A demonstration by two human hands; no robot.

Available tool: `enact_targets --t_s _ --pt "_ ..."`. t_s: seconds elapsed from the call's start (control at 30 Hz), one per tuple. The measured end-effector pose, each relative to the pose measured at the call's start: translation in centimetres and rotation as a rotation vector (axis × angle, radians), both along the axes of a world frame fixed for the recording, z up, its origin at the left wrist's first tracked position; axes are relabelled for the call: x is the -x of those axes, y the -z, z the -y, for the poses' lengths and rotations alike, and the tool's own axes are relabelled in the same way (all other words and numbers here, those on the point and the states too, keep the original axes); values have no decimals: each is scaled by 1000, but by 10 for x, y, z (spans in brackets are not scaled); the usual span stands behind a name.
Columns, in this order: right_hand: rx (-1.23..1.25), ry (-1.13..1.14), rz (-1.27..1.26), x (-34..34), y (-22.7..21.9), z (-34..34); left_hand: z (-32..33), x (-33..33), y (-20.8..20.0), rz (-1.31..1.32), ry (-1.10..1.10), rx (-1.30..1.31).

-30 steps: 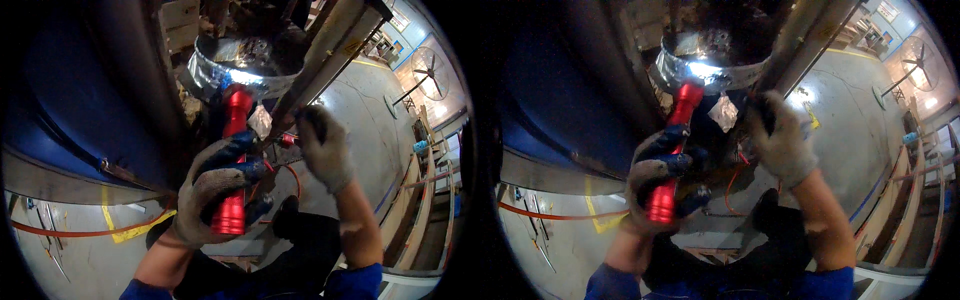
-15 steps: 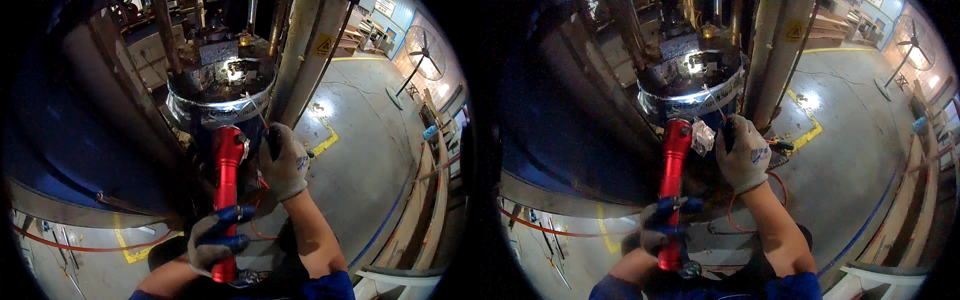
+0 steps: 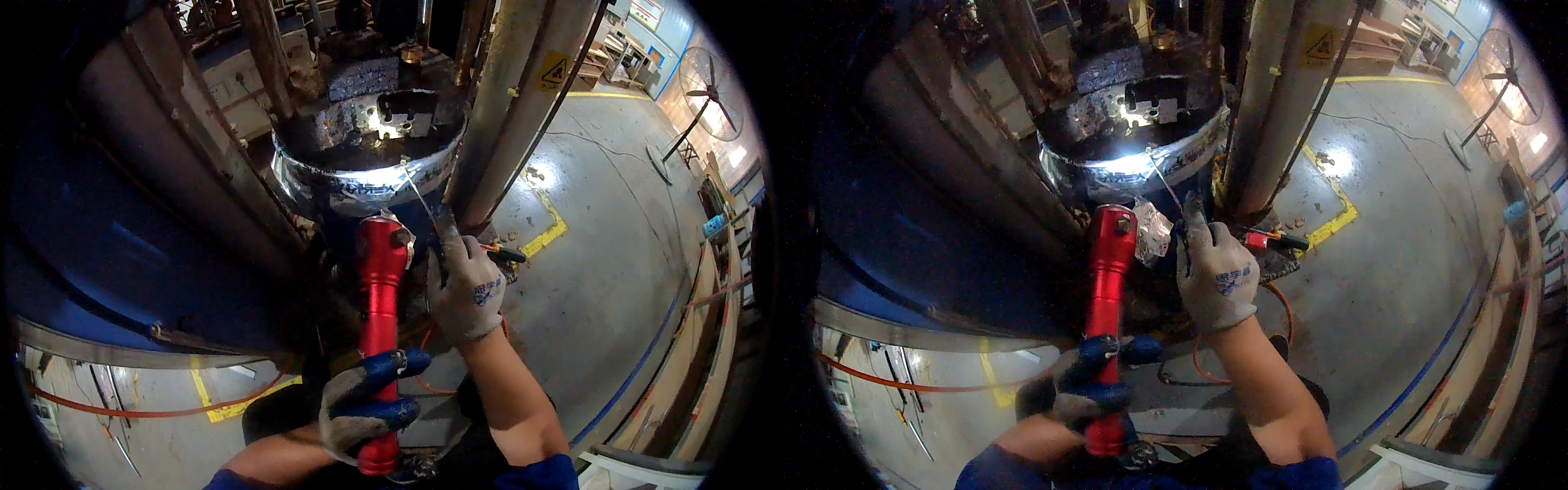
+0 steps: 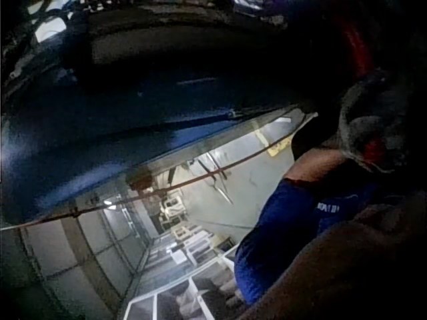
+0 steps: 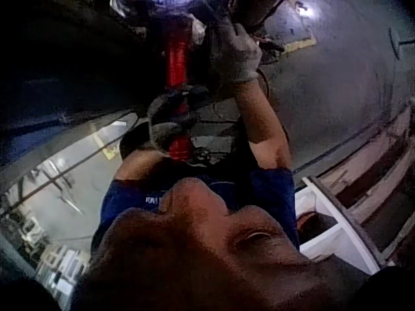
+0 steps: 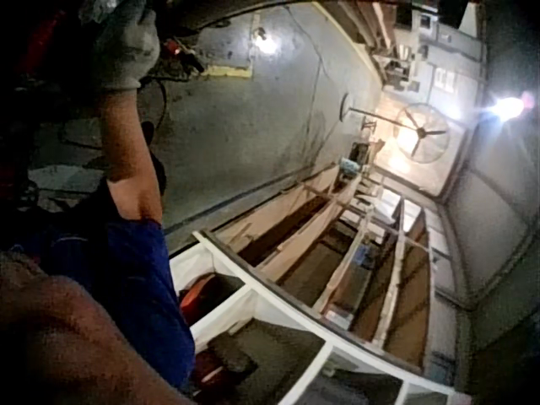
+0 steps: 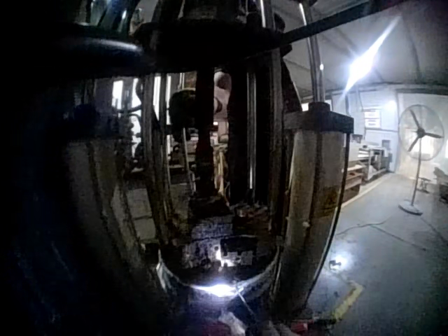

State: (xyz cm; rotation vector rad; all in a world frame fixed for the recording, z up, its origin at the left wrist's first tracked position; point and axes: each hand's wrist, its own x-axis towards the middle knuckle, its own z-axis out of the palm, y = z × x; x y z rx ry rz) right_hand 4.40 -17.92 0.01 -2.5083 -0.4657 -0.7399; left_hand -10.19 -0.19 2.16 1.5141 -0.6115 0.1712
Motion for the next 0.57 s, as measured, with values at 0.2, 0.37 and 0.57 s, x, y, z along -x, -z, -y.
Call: enact_targets --t_s 0.2,0.37,0.57 --pt "-80 -55 40 12 2 21 -2 2 -10 -137 32 38" --pt "-536 -220 -185 -1 -14 3 -3 10 -13 -406 0 39" --pt "-1158 -457 -791 -17 18 2 -9 12 -23 -865 -62 166"
